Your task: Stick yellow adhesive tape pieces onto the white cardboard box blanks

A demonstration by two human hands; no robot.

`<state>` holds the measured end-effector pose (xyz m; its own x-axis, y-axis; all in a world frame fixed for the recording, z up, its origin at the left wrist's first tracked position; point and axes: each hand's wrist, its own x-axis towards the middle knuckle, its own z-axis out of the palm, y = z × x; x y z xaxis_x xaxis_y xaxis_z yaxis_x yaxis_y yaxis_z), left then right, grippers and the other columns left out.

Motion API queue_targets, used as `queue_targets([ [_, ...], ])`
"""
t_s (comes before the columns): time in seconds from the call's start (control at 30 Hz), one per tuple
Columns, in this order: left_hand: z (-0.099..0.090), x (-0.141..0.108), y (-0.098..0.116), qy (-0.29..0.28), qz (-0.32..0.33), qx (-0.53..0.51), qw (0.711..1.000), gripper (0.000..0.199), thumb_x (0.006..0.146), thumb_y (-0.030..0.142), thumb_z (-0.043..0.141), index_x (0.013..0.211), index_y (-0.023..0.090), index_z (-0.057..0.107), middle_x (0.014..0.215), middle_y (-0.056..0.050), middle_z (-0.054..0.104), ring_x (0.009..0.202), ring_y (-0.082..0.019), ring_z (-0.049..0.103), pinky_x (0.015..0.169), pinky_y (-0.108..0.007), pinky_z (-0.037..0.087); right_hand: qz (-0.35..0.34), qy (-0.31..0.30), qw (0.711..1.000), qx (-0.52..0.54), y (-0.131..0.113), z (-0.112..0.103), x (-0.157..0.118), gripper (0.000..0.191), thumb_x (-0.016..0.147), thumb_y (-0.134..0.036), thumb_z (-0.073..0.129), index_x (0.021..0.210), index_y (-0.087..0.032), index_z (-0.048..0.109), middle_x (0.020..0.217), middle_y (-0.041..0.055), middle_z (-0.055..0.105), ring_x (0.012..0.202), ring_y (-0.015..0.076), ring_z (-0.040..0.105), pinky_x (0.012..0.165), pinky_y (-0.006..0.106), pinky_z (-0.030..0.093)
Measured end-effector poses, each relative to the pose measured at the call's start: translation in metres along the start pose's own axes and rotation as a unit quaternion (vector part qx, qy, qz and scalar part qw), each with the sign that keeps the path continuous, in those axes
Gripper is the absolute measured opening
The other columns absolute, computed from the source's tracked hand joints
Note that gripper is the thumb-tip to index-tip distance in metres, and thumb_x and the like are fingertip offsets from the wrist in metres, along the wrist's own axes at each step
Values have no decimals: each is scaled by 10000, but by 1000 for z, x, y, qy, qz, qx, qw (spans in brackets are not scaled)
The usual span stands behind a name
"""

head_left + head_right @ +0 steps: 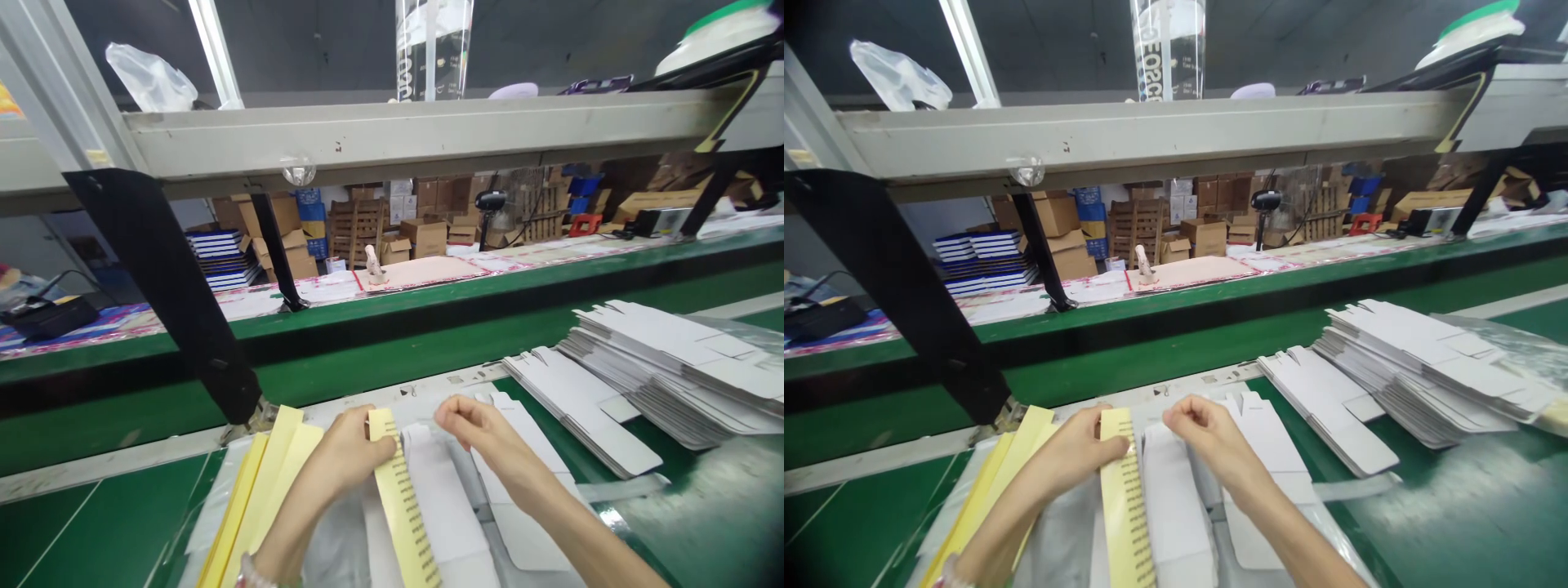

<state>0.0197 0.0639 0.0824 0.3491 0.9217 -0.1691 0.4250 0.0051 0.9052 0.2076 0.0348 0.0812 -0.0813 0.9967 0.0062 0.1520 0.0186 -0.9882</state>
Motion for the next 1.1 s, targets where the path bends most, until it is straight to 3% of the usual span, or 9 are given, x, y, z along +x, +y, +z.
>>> queue_targets([
  [0.13,7,14,-14,-46,-53,-55,996,21,604,144,465,624,144,466,587,4,501,522,-121,490,459,-223,352,89,-1,996,27,36,1,6,278,758,-408,511,643,-156,491,616,-33,416,576,88,377,521,206,283],
  [0.27,10,16,-17,-52,-74,-90,992,36,597,148,472,615,148,442,573,10,503,518,-119,512,470,-222,377,103,-18,994,31,52,2,8,284,738,-407,537,627,-150,487,592,-43,395,548,75,371,496,195,264],
  [0.5,8,16,-17,-55,-78,-109,990,50,584,137,480,584,152,433,518,37,461,470,-90,460,431,-195,324,96,-60,993,35,60,-3,13,296,717,-425,558,635,-151,481,600,-40,417,538,72,379,487,190,274],
  [1.1,7,15,-17,-60,-69,-115,989,50,583,134,474,568,152,429,519,44,439,471,-77,420,436,-195,311,74,-41,996,-27,61,2,14,263,740,-372,516,613,-163,421,593,-47,368,530,72,342,485,193,251],
])
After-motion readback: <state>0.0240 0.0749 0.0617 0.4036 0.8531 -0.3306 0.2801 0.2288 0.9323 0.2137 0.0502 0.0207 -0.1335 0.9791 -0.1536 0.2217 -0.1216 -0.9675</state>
